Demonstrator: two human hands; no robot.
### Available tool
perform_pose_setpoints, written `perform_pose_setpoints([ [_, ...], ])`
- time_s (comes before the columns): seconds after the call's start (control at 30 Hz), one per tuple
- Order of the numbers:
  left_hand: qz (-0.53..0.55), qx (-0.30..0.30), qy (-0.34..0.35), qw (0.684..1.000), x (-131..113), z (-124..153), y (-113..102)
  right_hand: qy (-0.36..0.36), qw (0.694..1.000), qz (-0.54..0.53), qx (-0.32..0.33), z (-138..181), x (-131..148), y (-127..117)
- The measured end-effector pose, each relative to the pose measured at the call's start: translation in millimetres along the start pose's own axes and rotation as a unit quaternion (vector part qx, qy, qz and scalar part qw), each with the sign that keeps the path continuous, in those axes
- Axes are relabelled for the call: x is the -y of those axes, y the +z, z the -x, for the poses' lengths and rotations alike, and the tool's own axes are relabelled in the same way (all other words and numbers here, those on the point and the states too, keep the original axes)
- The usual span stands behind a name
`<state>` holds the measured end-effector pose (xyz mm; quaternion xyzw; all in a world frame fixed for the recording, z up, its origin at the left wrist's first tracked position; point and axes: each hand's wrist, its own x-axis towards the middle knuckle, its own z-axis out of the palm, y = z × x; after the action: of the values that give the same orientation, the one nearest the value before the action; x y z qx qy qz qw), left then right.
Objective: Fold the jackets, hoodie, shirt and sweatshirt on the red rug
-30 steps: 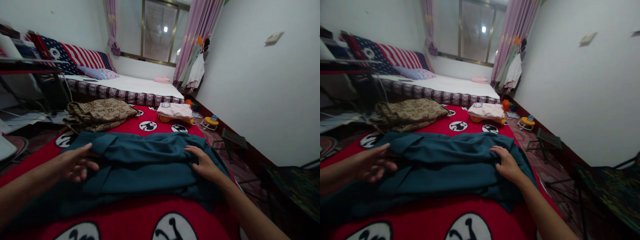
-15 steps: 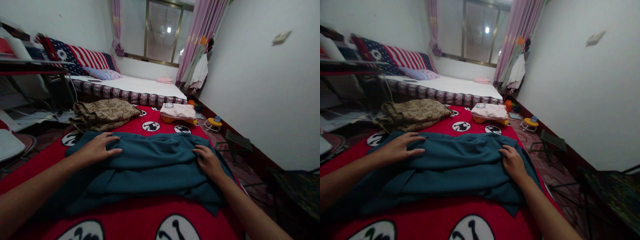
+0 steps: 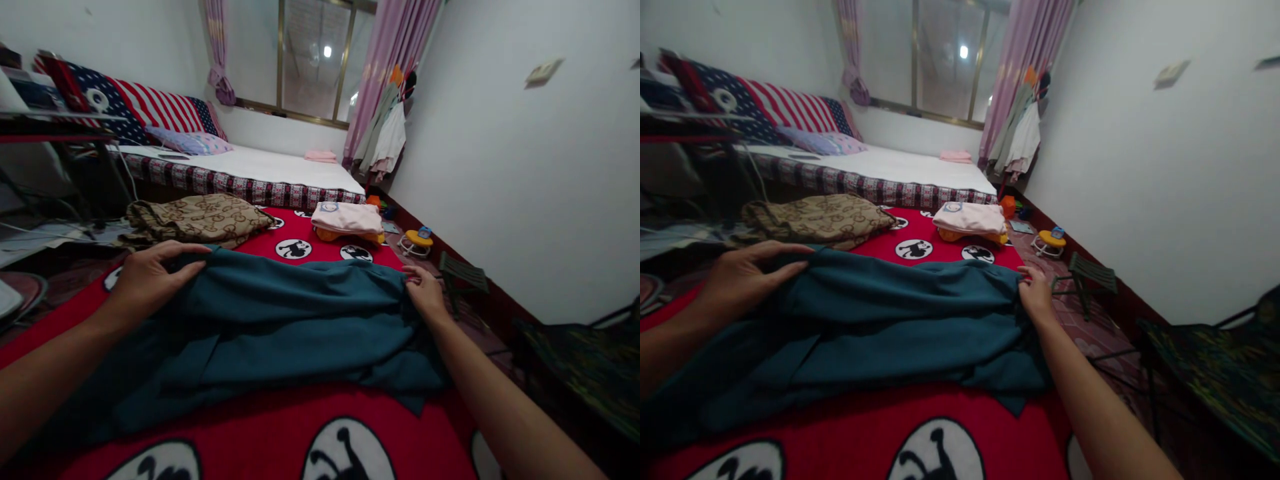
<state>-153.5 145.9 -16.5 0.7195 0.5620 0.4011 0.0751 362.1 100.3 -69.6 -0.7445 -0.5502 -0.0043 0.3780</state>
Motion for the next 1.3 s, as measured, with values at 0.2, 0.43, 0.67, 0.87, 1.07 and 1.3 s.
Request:
perform_pose_setpoints([
  [0.2, 0.033, 0.056, -0.071, 0.995, 10, 6, 2, -0.199, 0.966, 0.116, 0.119, -1, -8, -9],
  [0.43, -0.053, -0.157, 0.012, 0.986, -30, 27, -24, -0.231, 0.966, 0.105, 0.054, -4, -4, -12],
  [0.67, -0.165, 0.053, 0.059, 0.983, 32, 21, -17, -0.243, 0.948, 0.157, 0.131, 8, 0, -7],
  [0.87, -0.196, 0.047, 0.103, 0.974, 28, 16, 8, -0.296, 0.950, 0.056, 0.082, 25, 56, 3],
  [1.07, -0.054, 0.258, 0.215, 0.940, -48, 16, 74, -0.345, 0.909, 0.092, 0.217, 51, 132, 56],
  [1.3, -0.162, 0.278, 0.154, 0.934, -21, 12, 116, -0.240, 0.930, 0.221, 0.171, 4, 83, 84],
])
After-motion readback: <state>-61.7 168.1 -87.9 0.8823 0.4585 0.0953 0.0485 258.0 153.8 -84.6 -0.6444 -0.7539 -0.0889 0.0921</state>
